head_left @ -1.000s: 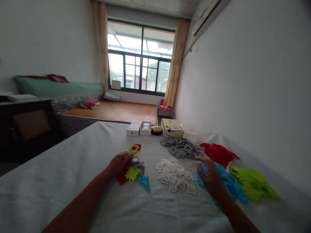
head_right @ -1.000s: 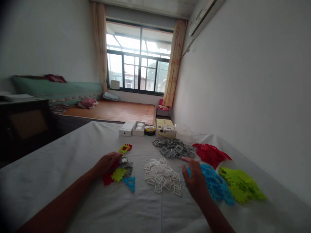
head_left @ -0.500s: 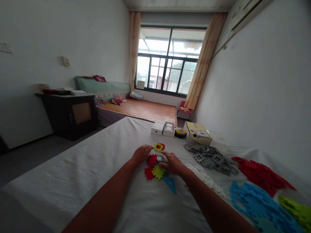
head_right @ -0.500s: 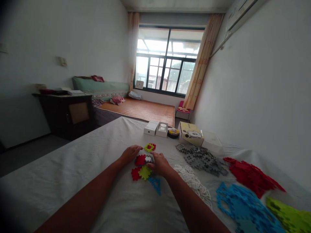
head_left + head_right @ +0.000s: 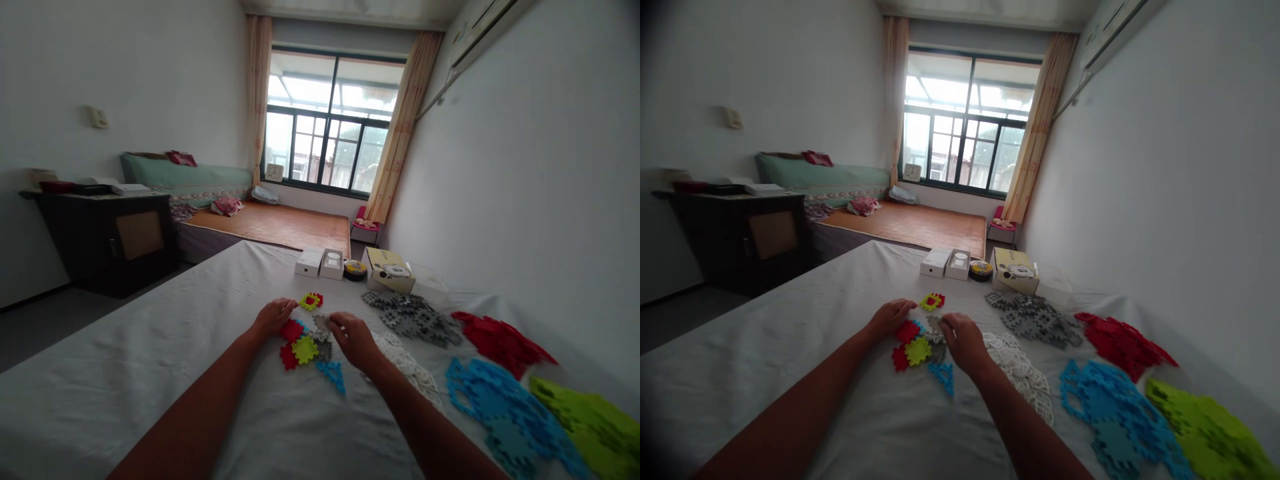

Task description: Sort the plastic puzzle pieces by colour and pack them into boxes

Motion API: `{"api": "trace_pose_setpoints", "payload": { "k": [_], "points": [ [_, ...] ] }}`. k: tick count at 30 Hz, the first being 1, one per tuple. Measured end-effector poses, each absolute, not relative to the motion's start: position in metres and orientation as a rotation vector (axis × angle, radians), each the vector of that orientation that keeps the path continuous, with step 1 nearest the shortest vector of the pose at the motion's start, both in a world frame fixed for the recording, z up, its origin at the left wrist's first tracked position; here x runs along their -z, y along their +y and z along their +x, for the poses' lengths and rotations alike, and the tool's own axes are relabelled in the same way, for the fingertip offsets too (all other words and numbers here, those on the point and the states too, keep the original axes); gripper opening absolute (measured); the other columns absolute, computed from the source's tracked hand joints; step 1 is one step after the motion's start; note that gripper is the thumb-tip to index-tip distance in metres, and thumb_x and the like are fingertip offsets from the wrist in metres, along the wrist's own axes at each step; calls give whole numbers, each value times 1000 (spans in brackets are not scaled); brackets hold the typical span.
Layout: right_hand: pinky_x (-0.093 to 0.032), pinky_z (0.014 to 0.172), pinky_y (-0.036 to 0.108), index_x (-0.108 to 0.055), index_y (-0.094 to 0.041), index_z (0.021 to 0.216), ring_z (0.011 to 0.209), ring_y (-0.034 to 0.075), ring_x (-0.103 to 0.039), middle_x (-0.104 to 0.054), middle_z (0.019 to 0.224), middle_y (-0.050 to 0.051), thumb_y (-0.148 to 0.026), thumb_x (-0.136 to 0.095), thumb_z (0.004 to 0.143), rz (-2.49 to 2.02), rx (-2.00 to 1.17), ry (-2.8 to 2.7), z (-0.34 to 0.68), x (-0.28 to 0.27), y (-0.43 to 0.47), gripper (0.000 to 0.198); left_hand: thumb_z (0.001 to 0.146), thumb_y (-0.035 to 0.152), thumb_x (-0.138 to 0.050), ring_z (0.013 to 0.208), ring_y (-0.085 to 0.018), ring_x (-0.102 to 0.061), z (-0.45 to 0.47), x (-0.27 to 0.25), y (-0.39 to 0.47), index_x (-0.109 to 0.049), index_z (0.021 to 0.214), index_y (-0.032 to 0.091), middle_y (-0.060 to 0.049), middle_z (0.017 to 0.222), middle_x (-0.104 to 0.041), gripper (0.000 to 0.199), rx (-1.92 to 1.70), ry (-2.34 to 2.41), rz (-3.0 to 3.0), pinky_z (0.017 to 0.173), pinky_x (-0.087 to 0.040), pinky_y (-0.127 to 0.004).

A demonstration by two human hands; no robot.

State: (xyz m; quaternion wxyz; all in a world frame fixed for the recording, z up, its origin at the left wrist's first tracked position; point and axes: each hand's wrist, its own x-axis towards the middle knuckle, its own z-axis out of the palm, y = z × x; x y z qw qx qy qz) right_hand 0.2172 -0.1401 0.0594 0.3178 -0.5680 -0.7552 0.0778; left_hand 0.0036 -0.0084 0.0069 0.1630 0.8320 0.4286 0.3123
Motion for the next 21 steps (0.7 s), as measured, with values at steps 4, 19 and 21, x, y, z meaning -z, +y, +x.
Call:
{"api": "trace_pose_setpoints", "payload": {
  "k": [4,19,21],
  "points": [
    [-49,77,27,-64,-23,103,86,17,-64,-70,96,4,-25,-45,90,-1455,-300,-1925,234,-62,-189,24,90,46,-29,95,-22,-64,3,-12,-10,-70,97,21,-6,99,-72,48,-877,1238,2344,86,-48,-31],
    [-52,73,33,-59,-18,119,80,23,-67,-71,92,9,-53,-46,82,-1853,202,-958,454,-35,-292,52,86,53,-30,101,-22,-64,0,-9,-1,-70,101,22,-4,107,-71,52,-788,1264,2357,91,-47,-30],
    [-51,73,34,-58,-16,120,81,24,-67,-71,91,10,-53,-47,80,-1853,269,-828,480,-26,-298,56,86,54,-30,101,-23,-64,0,-10,-1,-70,101,21,-4,107,-71,54,-784,1275,2358,91,-48,-30]
  ]
}}
